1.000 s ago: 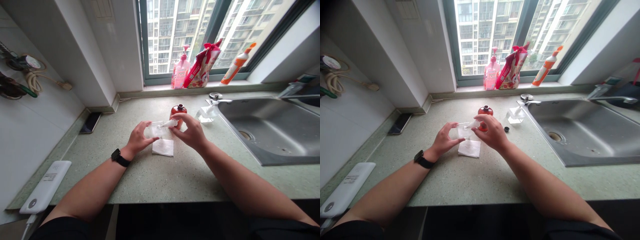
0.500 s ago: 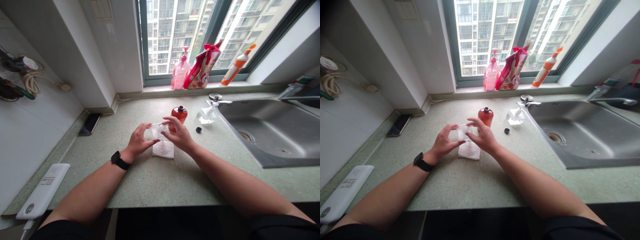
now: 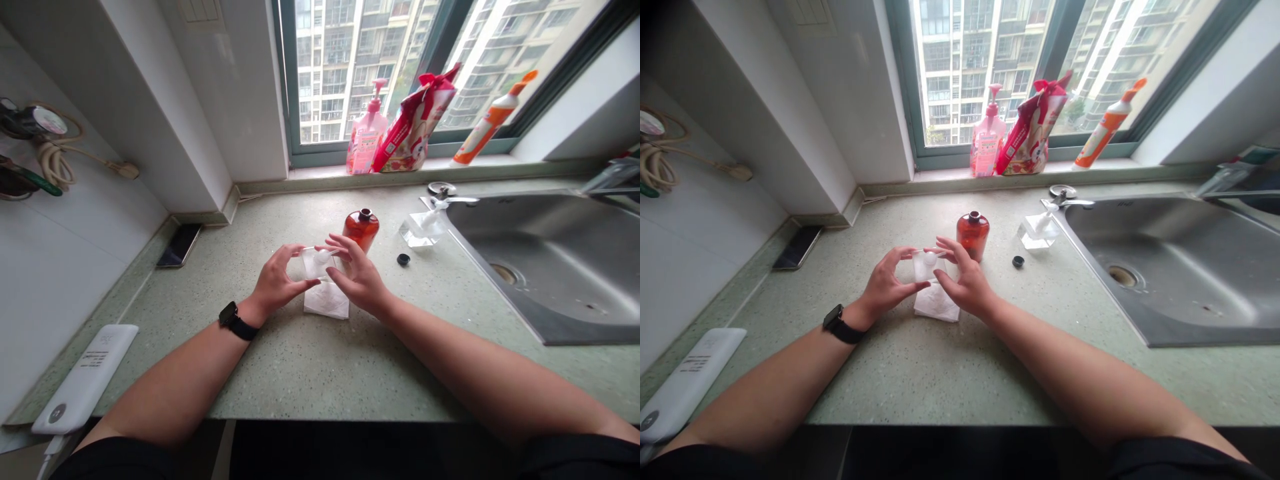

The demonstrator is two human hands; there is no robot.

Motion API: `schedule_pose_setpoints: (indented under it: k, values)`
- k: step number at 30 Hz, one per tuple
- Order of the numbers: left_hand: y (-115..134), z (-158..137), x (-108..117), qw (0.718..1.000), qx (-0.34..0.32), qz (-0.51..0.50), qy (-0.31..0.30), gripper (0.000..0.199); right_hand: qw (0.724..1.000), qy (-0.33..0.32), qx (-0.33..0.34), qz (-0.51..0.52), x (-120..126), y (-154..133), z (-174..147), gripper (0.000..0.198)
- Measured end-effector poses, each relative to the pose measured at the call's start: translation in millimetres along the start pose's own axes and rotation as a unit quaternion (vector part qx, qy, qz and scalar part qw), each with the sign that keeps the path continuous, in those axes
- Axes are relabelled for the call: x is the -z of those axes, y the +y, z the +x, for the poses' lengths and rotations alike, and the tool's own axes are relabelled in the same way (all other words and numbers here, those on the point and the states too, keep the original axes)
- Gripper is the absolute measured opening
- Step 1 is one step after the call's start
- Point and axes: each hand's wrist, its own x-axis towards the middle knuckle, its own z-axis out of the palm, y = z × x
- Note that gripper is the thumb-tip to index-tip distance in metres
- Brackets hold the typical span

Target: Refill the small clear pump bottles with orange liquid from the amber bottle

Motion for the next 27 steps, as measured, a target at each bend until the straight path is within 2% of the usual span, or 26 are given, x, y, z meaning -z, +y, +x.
schedule_pose_setpoints:
  k: [3,7,10,15,18,23,27]
  values:
    - [0.1,0.0,1.1,1.000,-0.001,0.002,0.008,0.070,0.999,-0.009,-0.007,0.037,6.0,0.9,-2.8,0.063]
    - [0.0,0.6,2.4,1.000,0.008,0.003,0.023,0.071,0.998,0.037,-0.022,0.052,12.6,4.1,-5.0,0.056]
    - [0.2,1.2,2.9,1.000,0.008,0.006,0.026,0.071,0.998,0.045,-0.011,0.051,12.3,3.9,-6.7,0.059]
    - [2.6,1.4,3.1,1.000,-0.015,0.005,0.006,0.069,0.999,-0.030,0.008,0.016,10.5,0.2,-9.5,0.077]
    - [3.2,1.3,3.1,1.000,-0.024,0.001,0.003,0.069,0.998,-0.058,0.007,0.018,12.0,0.2,-9.4,0.081]
    - [0.1,1.5,3.8,1.000,-0.012,0.013,0.013,0.069,0.999,0.022,-0.007,0.045,14.4,6.5,-6.3,0.063]
    - [-2.0,1.6,4.7,1.000,-0.007,0.017,0.021,0.069,0.997,0.051,-0.014,0.056,12.3,9.0,-6.4,0.062]
